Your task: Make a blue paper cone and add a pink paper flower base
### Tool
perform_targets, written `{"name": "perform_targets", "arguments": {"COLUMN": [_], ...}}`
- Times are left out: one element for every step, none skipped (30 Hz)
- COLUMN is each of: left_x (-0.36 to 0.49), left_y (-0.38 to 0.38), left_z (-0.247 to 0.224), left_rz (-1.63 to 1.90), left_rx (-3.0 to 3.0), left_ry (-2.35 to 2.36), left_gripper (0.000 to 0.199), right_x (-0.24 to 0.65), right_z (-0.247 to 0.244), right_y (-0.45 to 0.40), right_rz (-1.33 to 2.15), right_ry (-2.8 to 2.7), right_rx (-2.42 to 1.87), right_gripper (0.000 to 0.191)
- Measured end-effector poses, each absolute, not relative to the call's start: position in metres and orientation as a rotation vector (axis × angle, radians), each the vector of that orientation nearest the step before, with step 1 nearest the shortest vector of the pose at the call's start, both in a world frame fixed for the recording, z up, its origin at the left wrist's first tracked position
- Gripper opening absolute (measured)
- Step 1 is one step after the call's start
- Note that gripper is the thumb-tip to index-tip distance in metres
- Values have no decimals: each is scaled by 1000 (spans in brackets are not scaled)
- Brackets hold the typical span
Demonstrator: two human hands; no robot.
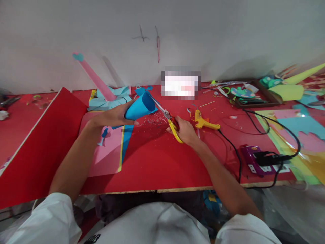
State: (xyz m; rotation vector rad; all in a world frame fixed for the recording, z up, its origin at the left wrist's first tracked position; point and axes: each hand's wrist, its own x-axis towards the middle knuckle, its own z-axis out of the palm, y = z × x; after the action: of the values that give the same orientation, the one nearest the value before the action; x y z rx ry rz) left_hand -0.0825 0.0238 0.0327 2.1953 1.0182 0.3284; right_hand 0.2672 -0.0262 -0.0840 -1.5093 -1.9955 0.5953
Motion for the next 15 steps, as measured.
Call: {"name": "perform_targets", "arguments": {"left_x": [-83,-83,-83,-83,-83,-83,-83,-83,-84,-84,-84,-84,-83,-82,-81], "left_y": [23,23,23,23,23,23,23,23,23,24,25,26,28,29,30], "left_z": [33,34,34,35,36,36,37,36,36,35,33,30,27,23,19], "left_rz": [313,304,304,308,315,322,333,344,354,365,388,429,486,558,635], "left_rx": [2188,2183,2182,2185,2189,2194,2199,2205,2211,2217,2224,2231,2241,2252,2266], "left_ry": [1028,1030,1025,1016,1005,994,985,981,980,983,993,1012,1040,1074,1110], "left_gripper": [106,106,107,107,107,107,106,105,105,105,105,104,104,102,100], "right_x": [267,267,266,266,266,266,266,266,265,265,264,264,264,263,263], "right_z": [-83,-83,-82,-81,-80,-79,-78,-78,-77,-77,-76,-76,-76,-76,-76], "right_y": [-26,-26,-26,-26,-26,-26,-26,-26,-26,-27,-27,-27,-28,-28,-28], "right_rz": [586,571,553,538,528,523,521,521,520,518,513,509,506,504,505], "right_ry": [-1995,-1995,-1993,-1990,-1984,-1976,-1968,-1963,-1958,-1954,-1948,-1940,-1929,-1914,-1899], "right_rx": [-1504,-1500,-1499,-1499,-1502,-1504,-1502,-1495,-1486,-1479,-1477,-1481,-1491,-1503,-1515], "right_gripper": [48,50,53,55,58,60,63,64,65,67,68,69,70,70,71]}}
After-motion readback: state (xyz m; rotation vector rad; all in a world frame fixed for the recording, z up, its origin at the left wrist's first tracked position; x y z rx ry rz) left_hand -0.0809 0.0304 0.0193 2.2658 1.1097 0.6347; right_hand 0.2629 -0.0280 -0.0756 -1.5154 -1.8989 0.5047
